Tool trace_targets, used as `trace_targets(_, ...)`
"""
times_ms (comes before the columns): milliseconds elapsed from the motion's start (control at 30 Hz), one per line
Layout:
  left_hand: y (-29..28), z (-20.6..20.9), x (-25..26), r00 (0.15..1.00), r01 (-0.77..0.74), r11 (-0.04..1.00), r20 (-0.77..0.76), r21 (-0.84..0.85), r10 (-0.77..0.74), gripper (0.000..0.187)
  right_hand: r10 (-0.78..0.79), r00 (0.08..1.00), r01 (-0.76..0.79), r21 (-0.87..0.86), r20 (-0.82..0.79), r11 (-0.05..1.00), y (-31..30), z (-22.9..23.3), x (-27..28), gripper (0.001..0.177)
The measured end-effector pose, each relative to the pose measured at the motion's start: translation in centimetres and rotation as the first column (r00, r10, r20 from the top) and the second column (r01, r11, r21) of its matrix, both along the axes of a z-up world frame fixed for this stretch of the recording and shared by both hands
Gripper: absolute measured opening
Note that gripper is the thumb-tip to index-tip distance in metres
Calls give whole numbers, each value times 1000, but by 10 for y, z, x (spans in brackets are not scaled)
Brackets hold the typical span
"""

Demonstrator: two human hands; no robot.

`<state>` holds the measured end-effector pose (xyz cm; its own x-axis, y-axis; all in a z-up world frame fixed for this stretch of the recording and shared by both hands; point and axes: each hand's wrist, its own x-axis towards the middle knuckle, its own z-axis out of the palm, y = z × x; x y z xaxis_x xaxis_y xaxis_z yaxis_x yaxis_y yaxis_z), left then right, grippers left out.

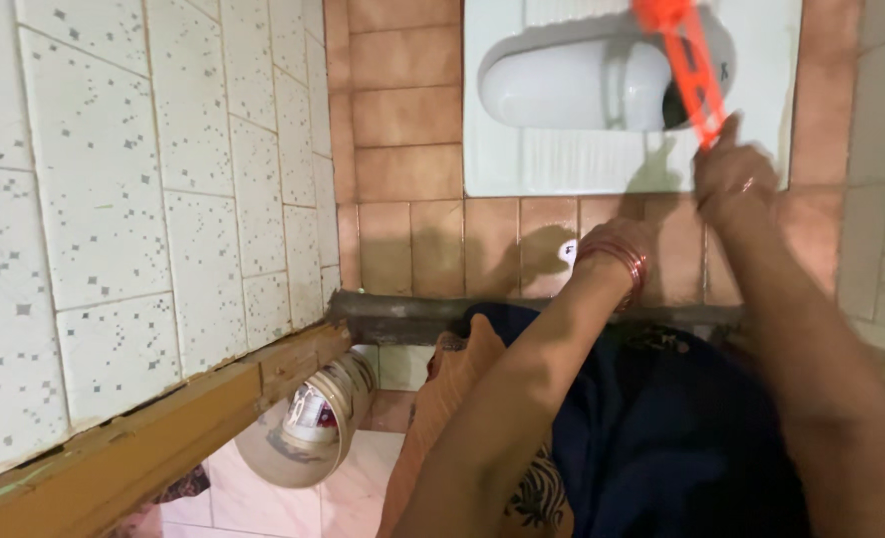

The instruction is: The person scrubs a white squat toilet using an orange long-handled brush. They repeatedly scrub the rim, bowl, and footrest areas while seated on the floor next to the fixture.

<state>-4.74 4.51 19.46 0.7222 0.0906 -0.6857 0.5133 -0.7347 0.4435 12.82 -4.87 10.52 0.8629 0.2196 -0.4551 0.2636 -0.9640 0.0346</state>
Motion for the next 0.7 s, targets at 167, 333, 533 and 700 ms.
trace_targets(167, 5, 5, 0, 995, 103, 993, -15, 50, -102, 28, 64, 997, -63, -8, 45, 998, -15, -39, 65, 44)
trace_targets(333, 11, 11, -5, 994, 78, 996, -81, 40, -75, 29, -225, 972, 182, 375, 72, 909, 36, -83, 62, 50)
trace_targets(533, 21, -4, -14, 972, 189, 980, -155, 56, -178, 32, 378, 926, -376, 180, 24, 909, 198, -45, -64, 60)
trace_targets(700, 43, 2, -21, 969, 186, 979, -183, 83, -169, 36, 539, 842, -531, 133, -29, 837, 219, 30, -94, 58)
